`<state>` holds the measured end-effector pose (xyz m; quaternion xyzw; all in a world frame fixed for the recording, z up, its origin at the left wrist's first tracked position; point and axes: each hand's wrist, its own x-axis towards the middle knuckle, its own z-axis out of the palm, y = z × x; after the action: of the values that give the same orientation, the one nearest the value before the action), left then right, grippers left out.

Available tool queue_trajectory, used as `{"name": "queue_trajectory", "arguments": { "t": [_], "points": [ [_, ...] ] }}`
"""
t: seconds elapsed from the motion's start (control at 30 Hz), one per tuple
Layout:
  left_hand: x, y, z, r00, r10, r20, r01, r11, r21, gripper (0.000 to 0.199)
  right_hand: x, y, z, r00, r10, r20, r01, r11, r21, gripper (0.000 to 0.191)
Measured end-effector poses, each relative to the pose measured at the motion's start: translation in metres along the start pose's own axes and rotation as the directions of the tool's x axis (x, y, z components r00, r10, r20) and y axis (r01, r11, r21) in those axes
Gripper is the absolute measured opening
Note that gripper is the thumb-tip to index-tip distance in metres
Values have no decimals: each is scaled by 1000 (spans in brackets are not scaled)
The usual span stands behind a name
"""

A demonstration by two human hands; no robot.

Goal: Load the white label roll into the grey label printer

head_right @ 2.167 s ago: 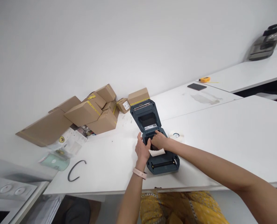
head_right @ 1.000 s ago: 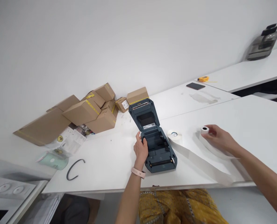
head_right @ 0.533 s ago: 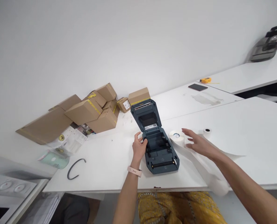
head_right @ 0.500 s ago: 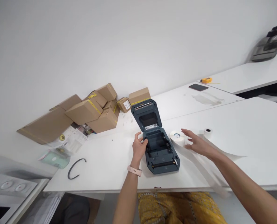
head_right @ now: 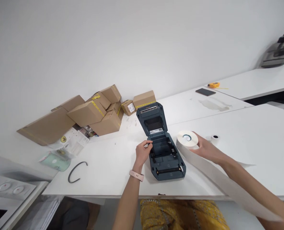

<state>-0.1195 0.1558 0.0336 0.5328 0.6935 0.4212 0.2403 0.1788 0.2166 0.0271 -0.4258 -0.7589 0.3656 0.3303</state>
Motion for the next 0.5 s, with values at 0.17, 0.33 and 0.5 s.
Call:
{"name": "queue_trajectory", "arguments": {
  "t": [0.17,0.33,0.5],
  "points": [
    [1,-1,-1,1000,8,9,-8,1000,-15,24,24,-71,2,920,-235,314,247,969,2,69],
    [4,-1,-5,1000,13,10,-12,999,-36,28,56,-92,39,824,-324,464,437,886,-156,66],
    [13,-2,-4,1000,-10,9,11,999,-46,26,71,-74,55,812,-257,525,461,834,-305,65]
  ]
}}
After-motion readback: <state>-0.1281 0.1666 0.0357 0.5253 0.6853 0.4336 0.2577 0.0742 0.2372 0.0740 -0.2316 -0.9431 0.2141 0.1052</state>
